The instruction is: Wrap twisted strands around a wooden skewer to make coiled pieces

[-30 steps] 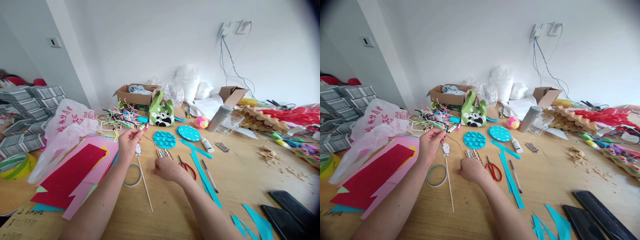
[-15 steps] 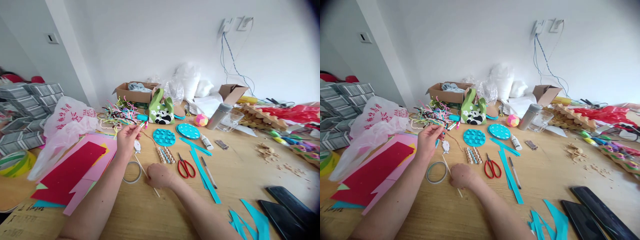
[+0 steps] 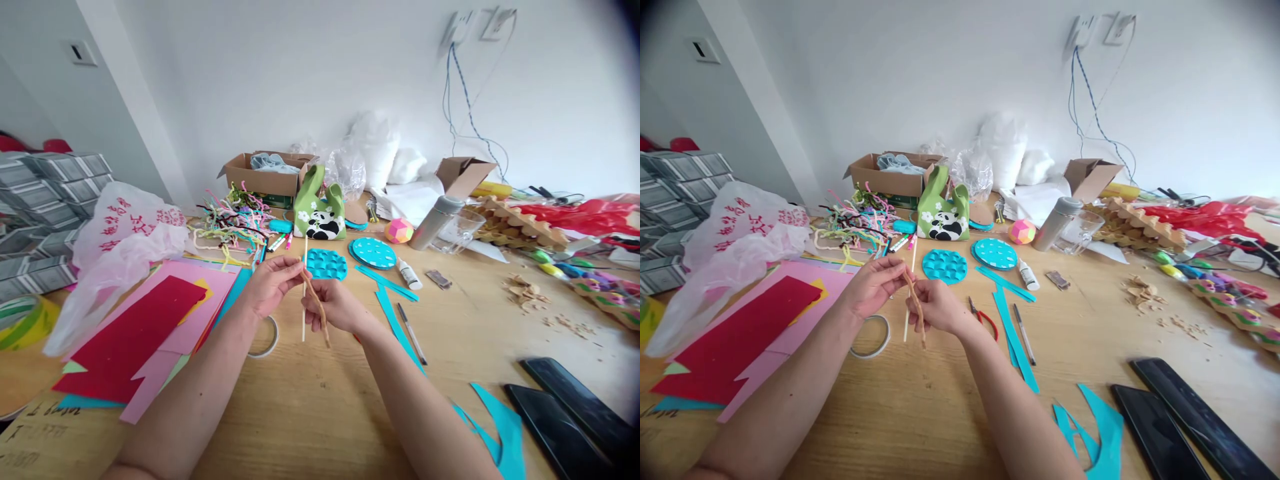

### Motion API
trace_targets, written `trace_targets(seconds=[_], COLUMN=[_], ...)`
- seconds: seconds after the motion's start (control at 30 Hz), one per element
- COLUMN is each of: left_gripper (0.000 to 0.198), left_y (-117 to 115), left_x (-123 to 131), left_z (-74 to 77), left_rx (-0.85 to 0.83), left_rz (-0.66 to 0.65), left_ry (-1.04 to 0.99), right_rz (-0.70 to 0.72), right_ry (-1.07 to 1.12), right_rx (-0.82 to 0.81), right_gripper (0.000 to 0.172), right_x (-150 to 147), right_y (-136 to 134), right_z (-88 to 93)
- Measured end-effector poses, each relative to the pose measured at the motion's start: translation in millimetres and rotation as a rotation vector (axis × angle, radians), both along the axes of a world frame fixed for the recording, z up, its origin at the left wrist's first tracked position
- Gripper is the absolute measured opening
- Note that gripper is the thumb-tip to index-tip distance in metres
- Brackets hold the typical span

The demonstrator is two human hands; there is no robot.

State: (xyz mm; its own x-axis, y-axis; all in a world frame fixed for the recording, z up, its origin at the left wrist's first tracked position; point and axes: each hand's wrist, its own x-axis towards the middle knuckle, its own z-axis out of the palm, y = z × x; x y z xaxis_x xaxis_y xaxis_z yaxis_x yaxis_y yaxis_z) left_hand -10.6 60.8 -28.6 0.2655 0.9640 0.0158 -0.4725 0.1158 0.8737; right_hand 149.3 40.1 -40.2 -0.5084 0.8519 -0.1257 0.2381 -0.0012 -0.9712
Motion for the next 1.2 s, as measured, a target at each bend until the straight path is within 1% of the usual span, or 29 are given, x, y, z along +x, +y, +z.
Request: trace_targets(seconds=[0.1,0.2,0.23,0.3,0.33,0.37,0.4,0.43,0.47,0.5,0.57,0.63,0.67,0.7,0.73,0.8,0.87,0.9,0.93,1.0,1.07,1.13,1.17,1.2], left_gripper=[0.016,0.015,0.015,0.015,0.015,0.016,0.017,0.018,0.019,0.021,0.026,0.03,0.03,0.03,0.03,0.03,0.03,0.031,0.031,0.03,0.027,0.023,0.024,0.025], left_y=[2,6,7,9,10,10,11,11,11,11,12,13,13,13,14,14,14,14,14,14,12,7,4,1], left_x=[1,0,0,-1,-1,-1,0,0,1,1,1,0,-1,-2,-3,-5,-5,-5,-5,-5,-6,-8,-9,-10], left_z=[-1.0,-3.4,-4.6,-7.0,-8.1,-9.1,-9.8,-10.2,-10.4,-10.3,-9.6,-8.1,-7.2,-6.2,-5.1,-3.2,-2.1,-1.9,-2.0,-2.2,-1.5,1.1,2.9,4.7], left_rx=[0.013,0.007,0.002,-0.006,-0.01,-0.011,-0.01,-0.008,-0.009,-0.013,-0.025,-0.035,-0.033,-0.029,-0.026,-0.02,-0.009,0.001,0.015,0.059,0.168,0.393,0.56,0.739], left_rz=[0.076,0.136,0.155,0.189,0.204,0.215,0.22,0.224,0.229,0.241,0.286,0.349,0.378,0.405,0.43,0.472,0.508,0.522,0.532,0.546,0.598,0.69,0.714,0.694], left_ry=[-0.033,-0.051,-0.061,-0.086,-0.099,-0.109,-0.115,-0.12,-0.126,-0.134,-0.151,-0.174,-0.185,-0.198,-0.21,-0.228,-0.236,-0.235,-0.23,-0.193,-0.068,0.19,0.384,0.575], right_rz=[-0.047,-0.137,-0.174,-0.219,-0.218,-0.203,-0.193,-0.196,-0.225,-0.281,-0.443,-0.588,-0.622,-0.612,-0.555,-0.328,-0.086,-0.005,0.044,0.051,-0.01,-0.06,-0.058,-0.04], right_ry=[0.001,-0.043,-0.049,-0.033,-0.018,-0.004,0.008,0.014,0.017,0.013,-0.037,-0.148,-0.212,-0.271,-0.308,-0.308,-0.25,-0.227,-0.216,-0.223,-0.236,-0.23,-0.211,-0.185], right_rx=[0.088,0.219,0.276,0.401,0.456,0.509,0.558,0.604,0.648,0.693,0.792,0.873,0.878,0.841,0.757,0.507,0.285,0.229,0.212,0.24,0.255,0.202,0.16,0.123], right_gripper=[0.013,0.011,0.022,0.052,0.058,0.054,0.045,0.035,0.03,0.03,0.031,0.033,0.035,0.037,0.038,0.037,0.036,0.035,0.035,0.036,0.037,0.038,0.039,0.039], right_x=[-1,-1,-1,-2,-2,-2,-2,-2,-2,-1,3,8,10,12,13,13,8,6,3,-1,0,4,7,10], right_y=[-1,0,-1,-1,-2,-3,-4,-6,-7,-7,-7,-5,-3,-2,0,1,0,0,-1,-2,-2,-1,0,0], right_z=[0.6,1.1,1.3,1.8,2.2,2.8,3.7,4.9,6.6,8.6,13.5,17.5,18.4,18.3,17.0,11.6,4.7,1.7,-0.5,-2.0,0.2,4.3,6.4,8.3])
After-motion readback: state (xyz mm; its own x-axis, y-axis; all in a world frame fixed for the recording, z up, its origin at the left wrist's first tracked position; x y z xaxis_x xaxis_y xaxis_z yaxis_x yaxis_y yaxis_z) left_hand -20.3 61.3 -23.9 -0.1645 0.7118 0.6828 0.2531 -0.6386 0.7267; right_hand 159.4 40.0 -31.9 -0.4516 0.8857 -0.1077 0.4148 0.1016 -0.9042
